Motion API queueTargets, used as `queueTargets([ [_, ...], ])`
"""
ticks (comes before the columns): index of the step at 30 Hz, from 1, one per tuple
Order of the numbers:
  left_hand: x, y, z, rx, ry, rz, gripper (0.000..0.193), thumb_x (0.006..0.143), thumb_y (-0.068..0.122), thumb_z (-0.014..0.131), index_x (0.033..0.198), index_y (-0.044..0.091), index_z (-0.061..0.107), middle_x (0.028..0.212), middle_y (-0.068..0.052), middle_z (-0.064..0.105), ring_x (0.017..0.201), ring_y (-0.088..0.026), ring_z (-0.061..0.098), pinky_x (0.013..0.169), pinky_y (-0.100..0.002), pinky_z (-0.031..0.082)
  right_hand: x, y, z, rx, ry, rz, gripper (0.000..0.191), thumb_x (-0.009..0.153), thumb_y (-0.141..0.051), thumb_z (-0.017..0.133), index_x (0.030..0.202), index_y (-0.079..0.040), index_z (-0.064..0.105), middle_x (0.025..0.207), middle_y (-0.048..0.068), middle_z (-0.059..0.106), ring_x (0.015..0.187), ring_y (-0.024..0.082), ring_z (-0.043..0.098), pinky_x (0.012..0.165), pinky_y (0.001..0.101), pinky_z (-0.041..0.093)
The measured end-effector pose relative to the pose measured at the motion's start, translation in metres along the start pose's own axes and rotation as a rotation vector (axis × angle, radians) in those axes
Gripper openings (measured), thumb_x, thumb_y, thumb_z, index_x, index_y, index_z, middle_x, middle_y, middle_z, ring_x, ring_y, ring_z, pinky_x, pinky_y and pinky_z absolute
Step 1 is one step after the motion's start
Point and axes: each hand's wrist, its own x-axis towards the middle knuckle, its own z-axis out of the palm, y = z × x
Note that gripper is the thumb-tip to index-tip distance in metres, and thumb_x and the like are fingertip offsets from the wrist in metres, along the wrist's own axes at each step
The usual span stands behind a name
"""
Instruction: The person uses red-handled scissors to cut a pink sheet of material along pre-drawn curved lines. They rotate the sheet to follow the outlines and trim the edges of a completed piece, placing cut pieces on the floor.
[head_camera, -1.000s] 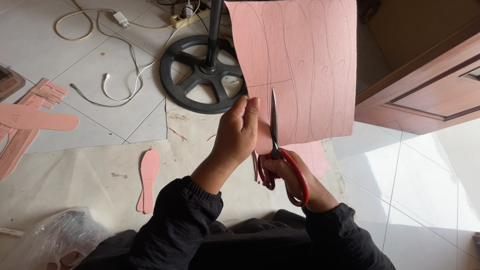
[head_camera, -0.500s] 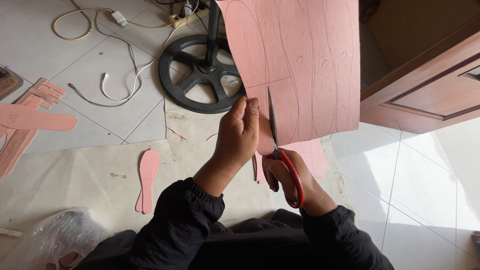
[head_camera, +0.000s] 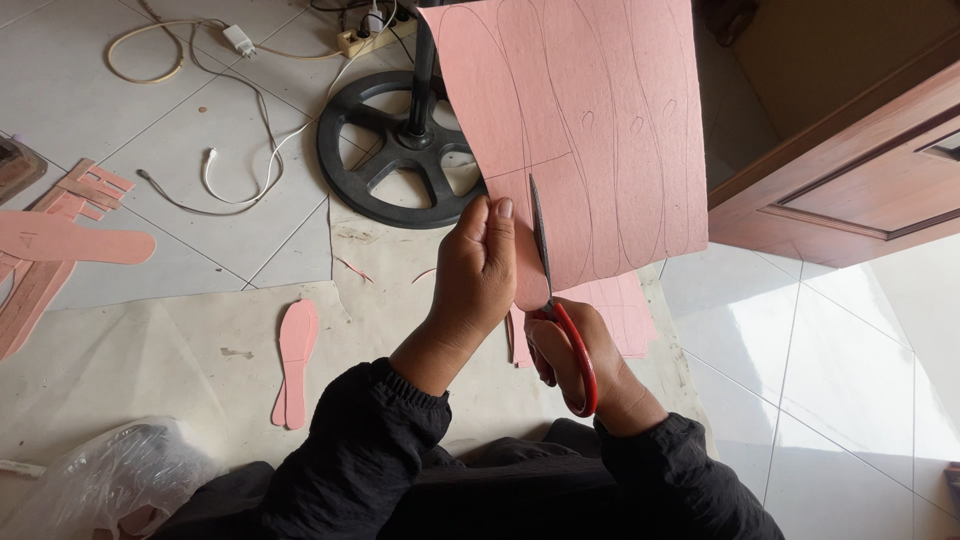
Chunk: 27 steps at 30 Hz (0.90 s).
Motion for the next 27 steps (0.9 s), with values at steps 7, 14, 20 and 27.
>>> queueTargets([
  [7, 0.0, -0.004, 0.0, 0.012, 0.004, -0.047, 0.033, 0.113, 0.029, 0.041, 0.093, 0.007, 0.055, 0.066, 0.001, 0.051, 0.06, -0.006, 0.048, 0.054, -0.025, 0.043, 0.002, 0.0, 0.004, -0.027, 0.05, 0.101, 0.032, 0.086, -0.025, 0.052, 0.064, -0.002, 0.055, 0.05, 0.005, 0.055, 0.041, 0.013, 0.05, 0.039, 0.0298, 0.042],
  [14, -0.001, -0.005, 0.001, -0.01, 0.01, -0.043, 0.032, 0.112, 0.031, 0.041, 0.101, 0.006, 0.058, 0.07, 0.002, 0.056, 0.064, -0.007, 0.052, 0.058, -0.025, 0.047, 0.004, -0.001, 0.003, -0.127, 0.112, 0.186, 0.029, 0.088, -0.023, 0.052, 0.07, -0.001, 0.06, 0.053, 0.006, 0.058, 0.042, 0.014, 0.055, 0.041, 0.0312, 0.048],
  [20, -0.001, -0.014, 0.001, -0.041, 0.013, -0.055, 0.034, 0.112, 0.031, 0.042, 0.096, 0.006, 0.059, 0.071, 0.002, 0.056, 0.065, -0.007, 0.051, 0.06, -0.025, 0.046, 0.006, 0.001, 0.003, -0.188, 0.132, 0.215, 0.031, 0.09, -0.023, 0.051, 0.072, 0.0, 0.061, 0.054, 0.007, 0.06, 0.043, 0.015, 0.057, 0.043, 0.0321, 0.049],
  [27, 0.024, -0.014, -0.028, -0.008, 0.12, -0.026, 0.037, 0.113, 0.033, 0.044, 0.094, 0.005, 0.059, 0.075, 0.003, 0.054, 0.068, -0.006, 0.047, 0.061, -0.026, 0.045, -0.008, -0.009, -0.007, -0.167, -0.016, 0.092, 0.027, 0.086, -0.023, 0.057, 0.072, 0.0, 0.062, 0.054, 0.005, 0.056, 0.047, 0.013, 0.053, 0.044, 0.0312, 0.046],
])
